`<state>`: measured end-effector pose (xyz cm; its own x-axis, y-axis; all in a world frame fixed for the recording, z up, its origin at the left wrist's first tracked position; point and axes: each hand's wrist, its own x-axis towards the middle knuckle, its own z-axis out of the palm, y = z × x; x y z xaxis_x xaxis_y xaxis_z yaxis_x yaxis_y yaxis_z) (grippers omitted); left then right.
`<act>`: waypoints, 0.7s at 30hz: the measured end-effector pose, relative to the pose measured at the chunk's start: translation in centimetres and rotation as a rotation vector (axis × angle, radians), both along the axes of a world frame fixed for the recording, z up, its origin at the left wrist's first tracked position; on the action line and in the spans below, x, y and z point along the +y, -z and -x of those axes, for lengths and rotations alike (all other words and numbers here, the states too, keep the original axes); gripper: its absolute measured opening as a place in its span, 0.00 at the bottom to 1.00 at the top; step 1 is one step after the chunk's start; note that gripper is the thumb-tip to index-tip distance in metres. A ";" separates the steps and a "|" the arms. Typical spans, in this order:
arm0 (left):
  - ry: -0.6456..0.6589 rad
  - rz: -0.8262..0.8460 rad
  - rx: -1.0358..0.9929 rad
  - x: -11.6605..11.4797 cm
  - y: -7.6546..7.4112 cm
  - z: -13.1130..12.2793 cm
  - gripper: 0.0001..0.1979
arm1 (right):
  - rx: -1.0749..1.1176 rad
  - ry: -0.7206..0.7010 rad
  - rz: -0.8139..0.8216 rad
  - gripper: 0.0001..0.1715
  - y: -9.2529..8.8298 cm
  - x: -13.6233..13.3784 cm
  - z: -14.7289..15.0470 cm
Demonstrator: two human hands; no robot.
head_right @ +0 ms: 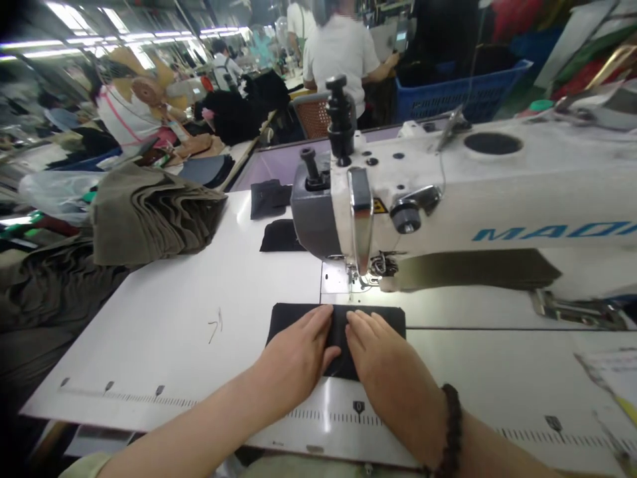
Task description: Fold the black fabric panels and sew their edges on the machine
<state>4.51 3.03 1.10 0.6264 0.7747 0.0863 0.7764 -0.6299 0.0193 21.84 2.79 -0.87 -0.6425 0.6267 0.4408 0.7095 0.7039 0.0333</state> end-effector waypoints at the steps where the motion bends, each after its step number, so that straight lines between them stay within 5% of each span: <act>1: 0.009 -0.026 -0.009 -0.2 0.3 -0.1 0.22 | 0.009 0.011 0.028 0.21 0.1 0.0 0.1; 7: 0.038 -0.140 0.013 -1.1 1.7 -0.4 0.21 | -0.003 -0.002 0.105 0.20 0.6 -0.2 0.3; 14: -0.055 -0.041 -0.060 -1.3 3.2 -0.3 0.24 | -0.008 -0.060 0.007 0.21 1.9 -0.1 -0.3; 21: -0.121 0.091 -0.104 -1.2 2.5 -0.1 0.28 | -0.033 -0.074 0.049 0.26 2.5 0.1 -0.8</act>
<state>4.61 1.80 -1.45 0.5196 0.8513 0.0723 0.8371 -0.5242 0.1562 22.69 2.92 -3.38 -0.7016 0.5971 0.3889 0.6545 0.7558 0.0203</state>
